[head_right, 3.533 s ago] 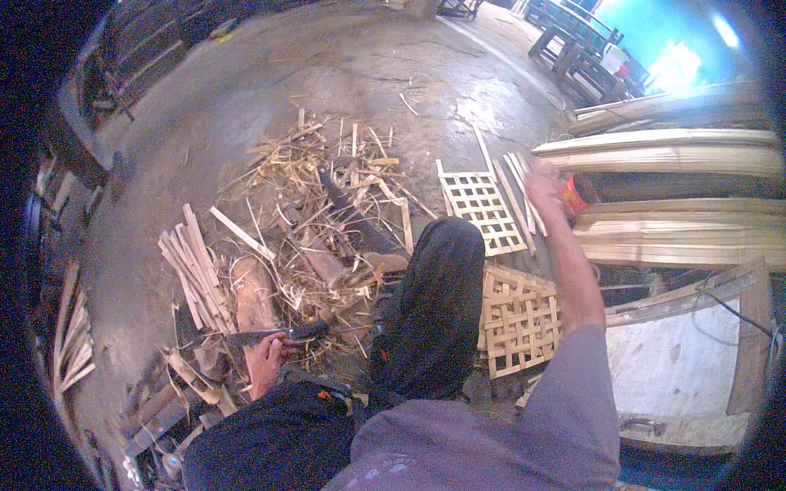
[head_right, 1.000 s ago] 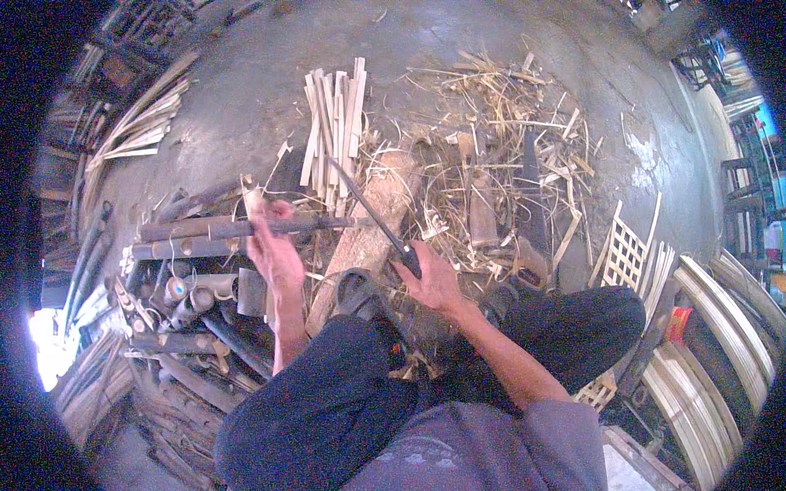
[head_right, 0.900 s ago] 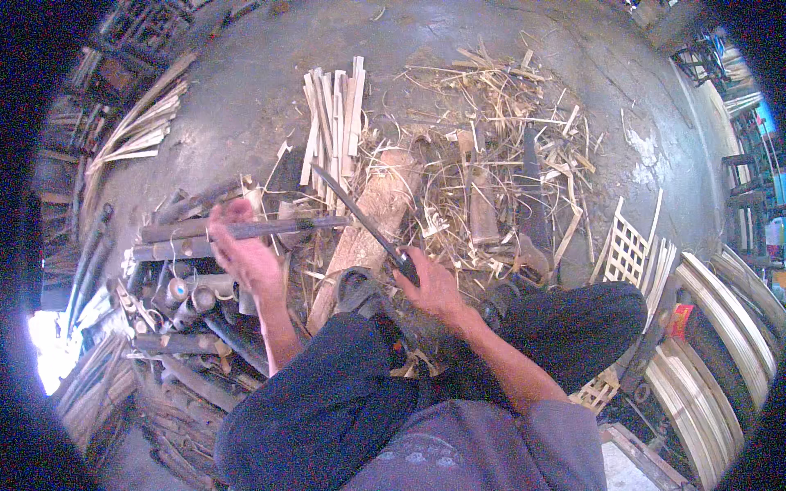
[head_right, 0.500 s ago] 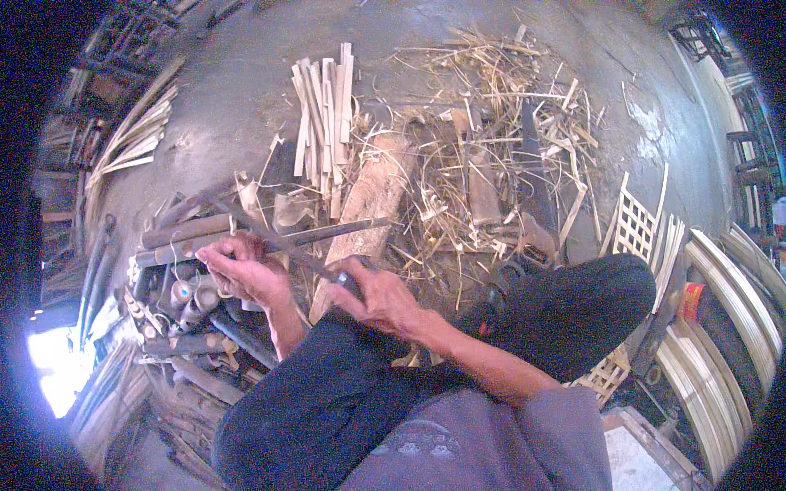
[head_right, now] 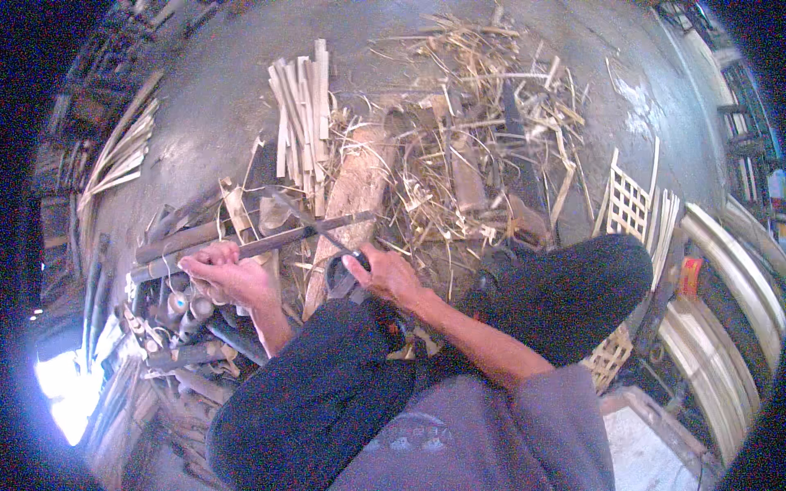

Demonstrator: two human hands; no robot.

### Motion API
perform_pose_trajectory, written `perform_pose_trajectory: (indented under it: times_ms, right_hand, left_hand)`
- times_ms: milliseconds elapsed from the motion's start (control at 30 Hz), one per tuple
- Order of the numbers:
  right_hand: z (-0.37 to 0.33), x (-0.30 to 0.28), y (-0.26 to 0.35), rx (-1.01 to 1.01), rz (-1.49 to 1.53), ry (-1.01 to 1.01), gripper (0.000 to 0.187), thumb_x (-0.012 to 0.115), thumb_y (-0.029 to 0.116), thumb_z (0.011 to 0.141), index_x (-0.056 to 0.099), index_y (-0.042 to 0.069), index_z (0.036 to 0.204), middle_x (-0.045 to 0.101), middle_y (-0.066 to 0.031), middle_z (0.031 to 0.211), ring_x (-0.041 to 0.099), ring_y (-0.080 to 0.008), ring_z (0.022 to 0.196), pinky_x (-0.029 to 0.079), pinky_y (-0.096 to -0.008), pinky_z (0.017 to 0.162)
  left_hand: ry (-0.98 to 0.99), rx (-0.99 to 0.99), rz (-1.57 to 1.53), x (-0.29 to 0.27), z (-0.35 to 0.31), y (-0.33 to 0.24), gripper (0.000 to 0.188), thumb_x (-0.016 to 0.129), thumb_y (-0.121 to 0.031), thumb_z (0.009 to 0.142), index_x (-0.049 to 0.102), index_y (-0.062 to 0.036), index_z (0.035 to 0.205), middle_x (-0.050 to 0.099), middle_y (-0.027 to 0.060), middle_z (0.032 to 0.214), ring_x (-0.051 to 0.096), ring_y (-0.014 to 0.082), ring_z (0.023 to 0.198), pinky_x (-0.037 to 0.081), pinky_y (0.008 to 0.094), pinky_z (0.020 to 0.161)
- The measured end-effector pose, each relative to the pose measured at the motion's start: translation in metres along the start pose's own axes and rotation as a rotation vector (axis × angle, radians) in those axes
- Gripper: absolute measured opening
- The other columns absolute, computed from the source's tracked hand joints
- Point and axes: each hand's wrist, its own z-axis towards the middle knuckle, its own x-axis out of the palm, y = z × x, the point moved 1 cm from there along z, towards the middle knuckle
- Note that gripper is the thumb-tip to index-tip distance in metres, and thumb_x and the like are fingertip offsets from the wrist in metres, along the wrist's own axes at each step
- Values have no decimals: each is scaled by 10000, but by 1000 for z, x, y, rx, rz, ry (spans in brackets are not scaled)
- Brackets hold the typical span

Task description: The person sits on the floor and uses a knife to split bamboo strips and hollow bamboo sections into thinner pieces. They repeatedly hold the bamboo, position the blade, and push or tap to separate the material, then set the split pieces aside.

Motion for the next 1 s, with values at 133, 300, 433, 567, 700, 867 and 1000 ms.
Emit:
perform_pose_trajectory:
  times_ms: [133, 300, 433, 567, 700, 867, 1000]
  right_hand:
    - [-5, -5, -9, -37, -89, -39, 454, 511, 495, 904, 546, 52, 998, 605, -265, 706, 612, -448, 716, 470, -506, 641]
    - [10, -5, -81, 123, -126, -49, 563, 443, 544, 917, 568, -4, 949, 633, -272, 777, 626, -445, 775, 491, -524, 703]
    - [10, -2, -103, 114, -120, -88, 588, 429, 550, 920, 571, -16, 992, 635, -284, 816, 619, -463, 802, 490, -529, 724]
    - [9, 8, -107, 179, -90, -105, 607, 430, 565, 913, 551, -25, 987, 632, -289, 827, 618, -470, 805, 481, -534, 722]
    - [5, 2, -59, 54, -1, -115, 509, 468, 526, 912, 547, 25, 963, 620, -268, 757, 612, -471, 734, 472, -533, 659]
    - [-30, -15, 52, -292, 182, -24, 319, 554, 342, 921, 559, 63, 1074, 589, -195, 681, 617, -356, 634, 467, -425, 595]
    - [-23, -9, 40, -212, 159, 1, 334, 569, 362, 909, 560, 69, 1070, 577, -201, 659, 616, -340, 618, 464, -417, 578]
  left_hand:
    - [-14, -18, -32, 2, -11, -7, 506, 452, -446, 977, 272, -148, 610, 243, -39, 486, 238, 81, 434, 223, 238, 434]
    - [6, -28, -42, 5, -15, -7, 501, 419, -453, 986, 252, -157, 619, 231, -39, 482, 223, 86, 441, 220, 238, 439]
    - [-18, -91, -219, 2, -15, -9, 354, 409, -396, 976, 492, -89, 819, 344, -18, 571, 315, 102, 552, 302, 262, 557]
    - [72, -174, -294, -11, -9, -2, 320, 448, -333, 953, 580, -58, 1048, 434, 1, 701, 405, 139, 685, 363, 294, 710]
    - [61, -138, -260, -11, -10, 9, 241, 487, -304, 958, 523, -86, 861, 475, 9, 781, 465, 138, 783, 363, 290, 806]
    - [61, -98, -293, 0, -22, 9, 271, 472, -278, 968, 448, -102, 763, 425, 11, 760, 412, 137, 762, 329, 296, 766]
    - [81, -20, -247, 8, -30, 5, 238, 458, -235, 961, 434, -102, 765, 396, 14, 751, 391, 135, 750, 314, 293, 758]
